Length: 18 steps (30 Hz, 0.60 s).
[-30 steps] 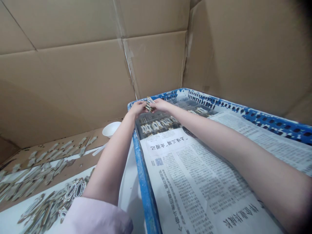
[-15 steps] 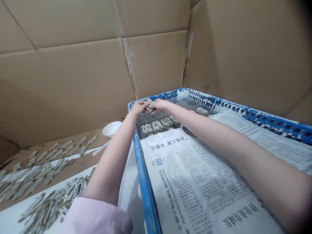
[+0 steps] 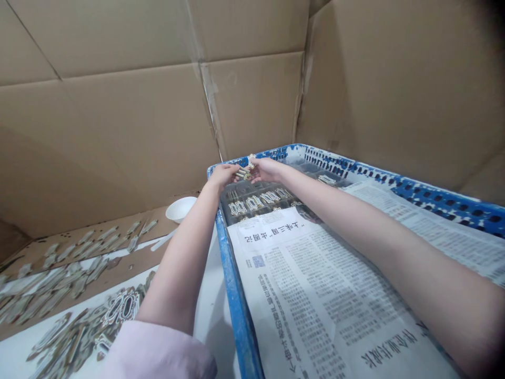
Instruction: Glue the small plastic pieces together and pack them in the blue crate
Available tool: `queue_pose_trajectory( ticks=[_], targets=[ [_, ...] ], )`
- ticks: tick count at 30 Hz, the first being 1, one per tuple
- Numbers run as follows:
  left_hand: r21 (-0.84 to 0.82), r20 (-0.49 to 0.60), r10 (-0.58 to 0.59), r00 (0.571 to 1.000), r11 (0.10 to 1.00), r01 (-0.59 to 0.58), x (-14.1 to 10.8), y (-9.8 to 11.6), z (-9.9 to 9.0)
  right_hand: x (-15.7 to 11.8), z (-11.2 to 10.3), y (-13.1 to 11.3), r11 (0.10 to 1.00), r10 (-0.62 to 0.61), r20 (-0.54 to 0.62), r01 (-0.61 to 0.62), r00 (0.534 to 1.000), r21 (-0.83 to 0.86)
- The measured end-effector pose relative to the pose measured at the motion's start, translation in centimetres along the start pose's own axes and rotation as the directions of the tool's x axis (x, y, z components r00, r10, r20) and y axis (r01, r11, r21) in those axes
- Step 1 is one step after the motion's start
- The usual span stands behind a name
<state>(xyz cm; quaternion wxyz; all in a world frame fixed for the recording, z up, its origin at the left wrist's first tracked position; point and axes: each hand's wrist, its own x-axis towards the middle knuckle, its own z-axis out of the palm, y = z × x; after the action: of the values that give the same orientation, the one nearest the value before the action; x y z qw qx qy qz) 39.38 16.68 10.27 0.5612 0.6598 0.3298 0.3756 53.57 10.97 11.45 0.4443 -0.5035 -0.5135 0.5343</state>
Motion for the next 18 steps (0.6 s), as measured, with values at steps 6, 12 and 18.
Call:
queue_pose_trajectory(
  ticks=[6, 12, 18],
  targets=[
    [0.066, 0.016, -0.021, 1.000, 0.998, 0.020, -0.3, 0.2, 0.3, 0.2, -0.1, 0.6, 0.993, -0.010, -0.052, 0.003, 0.999, -0.121],
    [0.091, 0.027, -0.048, 0.998, 0.995, 0.046, -0.4, 0.2, 0.4, 0.4, 0.0, 1.1, 0.972, -0.023, -0.144, -0.012, 0.989, -0.236],
    [0.078, 0.051, -0.052, 0.997, 0.996, 0.048, -0.4, 0.1, 0.5, 0.5, 0.3, 1.0, 0.958, -0.090, -0.278, 0.006, 0.957, -0.287]
  ],
)
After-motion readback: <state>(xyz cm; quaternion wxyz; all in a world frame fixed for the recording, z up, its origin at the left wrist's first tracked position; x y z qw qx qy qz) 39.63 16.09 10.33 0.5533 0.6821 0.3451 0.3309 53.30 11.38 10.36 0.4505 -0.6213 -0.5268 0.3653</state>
